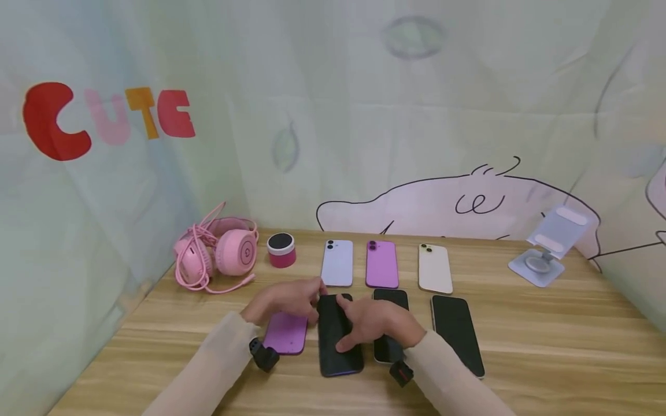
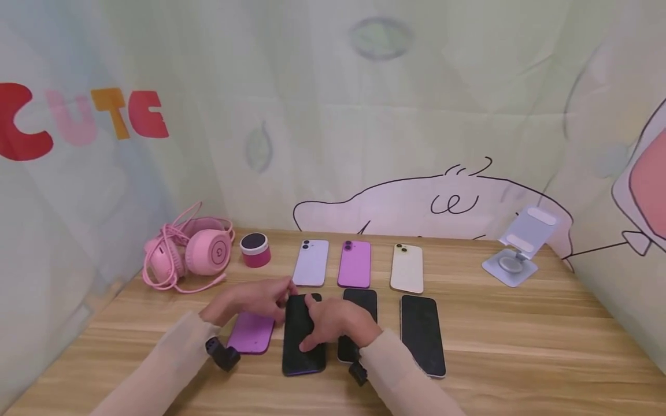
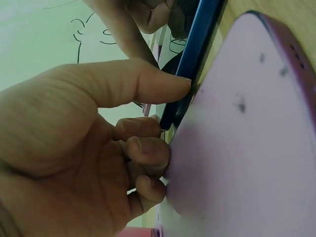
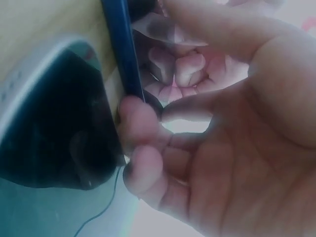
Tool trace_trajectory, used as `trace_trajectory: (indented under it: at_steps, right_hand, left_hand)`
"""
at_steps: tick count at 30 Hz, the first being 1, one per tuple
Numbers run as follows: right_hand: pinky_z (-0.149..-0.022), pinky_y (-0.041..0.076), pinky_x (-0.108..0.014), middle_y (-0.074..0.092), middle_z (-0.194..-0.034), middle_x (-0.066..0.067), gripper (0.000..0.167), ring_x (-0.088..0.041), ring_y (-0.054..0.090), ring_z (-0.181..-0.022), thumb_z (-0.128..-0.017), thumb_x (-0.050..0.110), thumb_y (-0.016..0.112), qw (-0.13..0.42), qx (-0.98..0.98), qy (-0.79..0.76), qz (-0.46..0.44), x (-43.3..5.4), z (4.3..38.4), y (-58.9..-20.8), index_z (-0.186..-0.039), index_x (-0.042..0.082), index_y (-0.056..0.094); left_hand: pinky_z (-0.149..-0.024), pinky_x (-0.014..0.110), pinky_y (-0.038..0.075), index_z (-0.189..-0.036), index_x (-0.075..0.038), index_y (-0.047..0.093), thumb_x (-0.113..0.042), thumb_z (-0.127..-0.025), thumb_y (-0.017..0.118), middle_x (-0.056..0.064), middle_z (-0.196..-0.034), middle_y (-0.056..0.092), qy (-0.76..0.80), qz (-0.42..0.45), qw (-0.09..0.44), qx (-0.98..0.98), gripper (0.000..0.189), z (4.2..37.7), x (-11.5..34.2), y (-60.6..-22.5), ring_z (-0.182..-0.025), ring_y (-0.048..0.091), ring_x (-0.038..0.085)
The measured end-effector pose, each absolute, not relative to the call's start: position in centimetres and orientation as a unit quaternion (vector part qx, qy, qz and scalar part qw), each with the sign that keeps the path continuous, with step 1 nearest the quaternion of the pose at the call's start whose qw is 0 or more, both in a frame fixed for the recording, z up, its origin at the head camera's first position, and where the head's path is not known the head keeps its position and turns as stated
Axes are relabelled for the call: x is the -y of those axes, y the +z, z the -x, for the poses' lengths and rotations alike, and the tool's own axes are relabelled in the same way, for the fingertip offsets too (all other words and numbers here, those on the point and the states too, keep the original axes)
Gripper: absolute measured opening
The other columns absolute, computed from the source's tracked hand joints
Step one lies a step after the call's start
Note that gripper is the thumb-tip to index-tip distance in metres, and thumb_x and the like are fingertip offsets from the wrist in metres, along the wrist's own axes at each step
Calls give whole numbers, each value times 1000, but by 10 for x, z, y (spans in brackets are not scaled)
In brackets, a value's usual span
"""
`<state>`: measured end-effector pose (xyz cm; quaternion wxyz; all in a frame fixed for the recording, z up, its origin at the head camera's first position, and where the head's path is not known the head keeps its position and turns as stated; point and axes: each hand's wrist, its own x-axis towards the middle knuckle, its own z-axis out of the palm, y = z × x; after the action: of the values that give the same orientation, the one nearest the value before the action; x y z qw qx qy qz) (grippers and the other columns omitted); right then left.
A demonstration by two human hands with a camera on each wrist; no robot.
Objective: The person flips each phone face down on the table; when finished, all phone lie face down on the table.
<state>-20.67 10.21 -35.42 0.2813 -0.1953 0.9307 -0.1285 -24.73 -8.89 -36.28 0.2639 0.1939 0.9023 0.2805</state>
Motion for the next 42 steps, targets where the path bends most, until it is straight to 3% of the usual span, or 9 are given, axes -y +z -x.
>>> trace_trajectory:
  at_steps: [8,14,20,25,34,37,40,42]
  right_hand:
    - [-74,49,-36,60,-84,-10,105,-20,57,-79,-81,72,65,256,-947,-112,161,-93,196,-356,-160,15,24]
    - [-64,46,-36,57,-79,-11,108,-21,57,-72,-79,82,55,230,-960,-93,131,-86,192,-357,-159,15,25]
    - [-64,48,-34,60,-81,-8,111,-18,59,-72,-81,74,61,238,-945,-171,145,-92,196,-358,-159,7,20]
    - [-58,44,-33,61,-78,-10,96,-21,59,-63,-82,62,69,258,-919,-251,163,-100,201,-355,-150,8,29]
    - [-52,42,-31,60,-67,-8,61,-19,54,-51,-85,54,70,275,-896,-301,173,-107,204,-350,-125,14,46]
    - [-52,42,-30,58,-63,-8,58,-18,54,-49,-86,53,69,277,-891,-308,185,-109,205,-349,-123,14,47]
    - [-54,44,-31,60,-65,-9,68,-20,57,-52,-88,48,68,281,-881,-322,203,-111,208,-348,-138,11,41]
    - [-57,48,-31,63,-70,-10,81,-21,61,-54,-90,43,67,286,-871,-340,212,-113,210,-347,-153,11,28]
  left_hand:
    - [-83,38,40,-116,-9,53,1,-79,76,8,-101,58,303,-192,269,-894,44,249,92,-364,-94,51,24]
    - [-76,32,39,-115,-4,53,0,-78,75,5,-89,64,352,-214,269,-870,44,256,99,-369,-83,54,19]
    - [-69,28,36,-116,3,51,1,-81,69,2,-78,53,412,-246,267,-836,39,260,104,-370,-74,49,16]
    - [-65,25,35,-116,3,49,1,-83,67,0,-75,47,429,-265,260,-823,37,260,103,-367,-71,46,15]
    - [-69,27,44,-121,0,45,-4,-91,65,7,-80,61,437,-264,274,-815,36,258,98,-367,-73,57,17]
    - [-70,28,45,-120,0,45,-4,-92,65,10,-84,64,445,-262,277,-810,35,257,98,-367,-72,59,19]
    - [-74,31,45,-121,-1,44,-6,-95,63,13,-88,65,450,-261,277,-808,33,257,98,-365,-71,61,21]
    - [-76,34,46,-124,-2,43,-10,-97,62,14,-92,66,448,-262,274,-810,34,257,97,-364,-72,61,23]
